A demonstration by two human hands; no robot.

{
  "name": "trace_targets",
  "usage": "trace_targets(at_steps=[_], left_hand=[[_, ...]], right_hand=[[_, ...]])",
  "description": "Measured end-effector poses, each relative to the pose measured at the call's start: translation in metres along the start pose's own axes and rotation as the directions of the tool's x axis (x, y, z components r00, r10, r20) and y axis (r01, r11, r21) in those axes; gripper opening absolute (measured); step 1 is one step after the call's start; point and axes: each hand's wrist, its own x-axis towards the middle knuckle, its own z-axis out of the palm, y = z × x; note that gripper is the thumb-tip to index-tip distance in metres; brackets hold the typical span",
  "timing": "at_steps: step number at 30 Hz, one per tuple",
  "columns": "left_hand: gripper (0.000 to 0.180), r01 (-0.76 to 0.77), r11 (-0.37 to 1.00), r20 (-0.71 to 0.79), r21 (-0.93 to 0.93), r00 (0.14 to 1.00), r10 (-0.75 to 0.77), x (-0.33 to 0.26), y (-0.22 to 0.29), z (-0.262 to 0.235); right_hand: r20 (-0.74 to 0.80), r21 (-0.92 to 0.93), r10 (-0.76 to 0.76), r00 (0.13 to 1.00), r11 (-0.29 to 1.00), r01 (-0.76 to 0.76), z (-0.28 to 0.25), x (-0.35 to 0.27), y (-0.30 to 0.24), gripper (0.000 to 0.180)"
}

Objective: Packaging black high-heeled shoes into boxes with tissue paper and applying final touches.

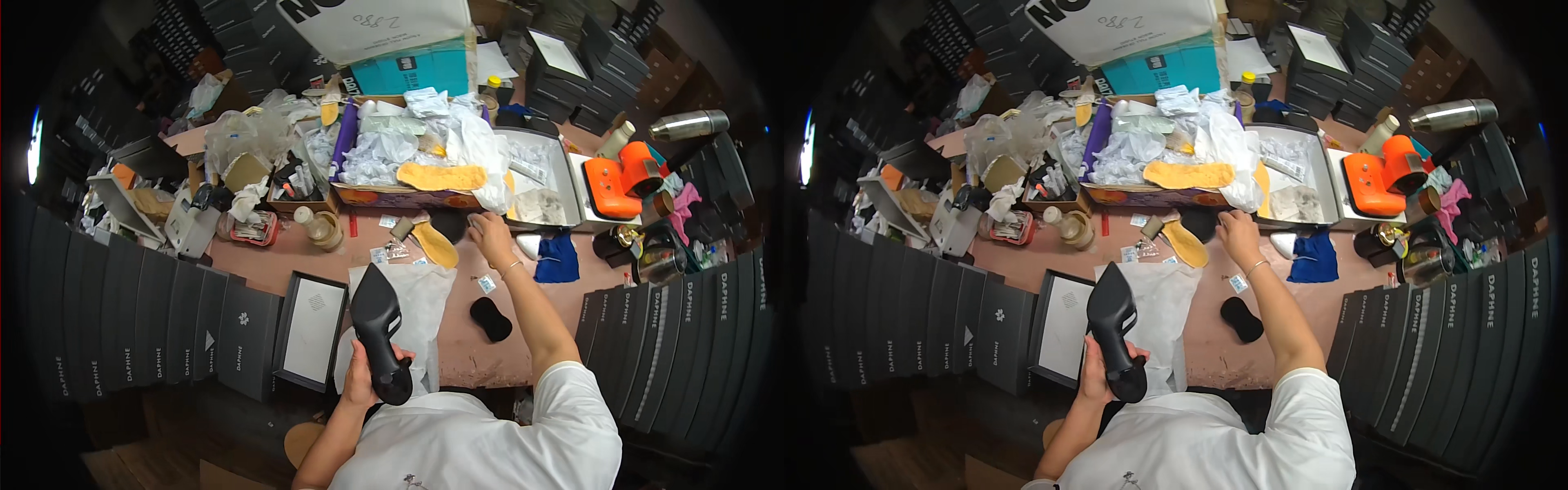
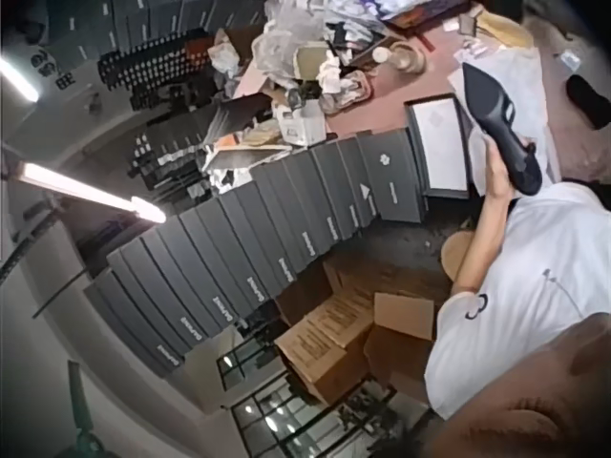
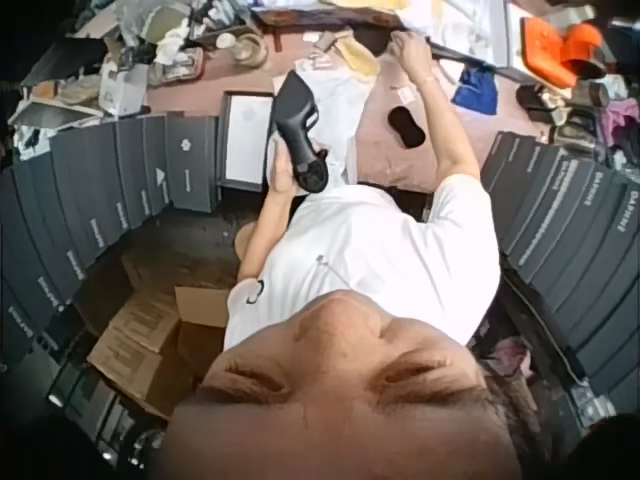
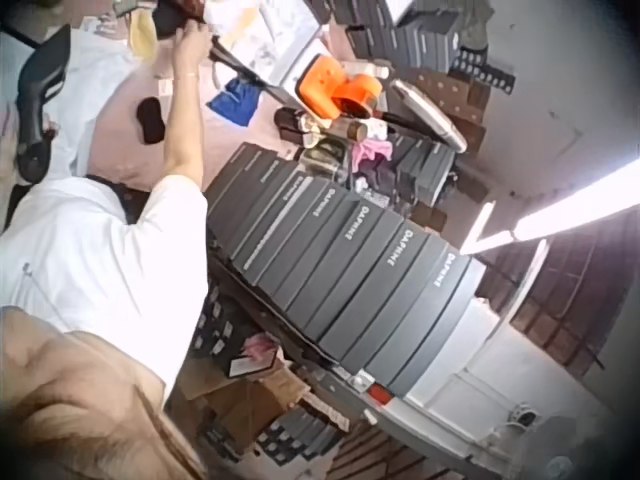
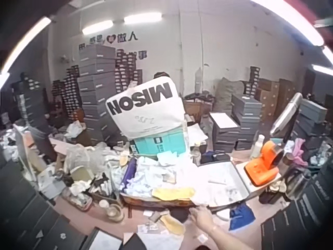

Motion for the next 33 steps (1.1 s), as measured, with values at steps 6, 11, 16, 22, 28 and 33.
trace_targets(at_steps=[6,11,16,22,28,33], left_hand=[[0.083,-0.024,0.999,-0.118,-0.038,0.993,0.020,0.011,-0.006,0.001],[0.078,-0.008,1.000,-0.137,0.018,0.991,0.010,0.004,-0.007,0.007],[0.074,0.008,1.000,-0.187,0.030,0.982,-0.003,-0.020,-0.021,0.016],[0.073,-0.012,0.926,-0.108,0.378,0.992,0.057,-0.039,-0.018,0.035],[0.069,-0.092,0.860,-0.127,0.502,0.976,0.179,-0.053,-0.038,0.042],[0.065,-0.087,0.876,-0.180,0.474,0.964,0.194,-0.056,-0.056,0.033]], right_hand=[[0.128,-0.295,-0.185,0.974,0.931,0.216,0.070,0.013,0.075,0.009],[0.130,0.436,-0.030,0.991,0.899,-0.030,-0.033,-0.013,-0.022,0.010],[0.488,0.792,-0.172,0.855,0.498,-0.352,-0.087,-0.105,-0.107,0.015],[0.346,0.887,-0.248,0.905,0.402,-0.229,-0.138,-0.171,-0.170,0.015],[0.140,0.792,-0.449,0.882,0.585,0.172,-0.138,-0.188,-0.202,0.022],[0.066,0.727,-0.423,0.904,0.641,0.247,-0.126,-0.179,-0.209,0.020]])
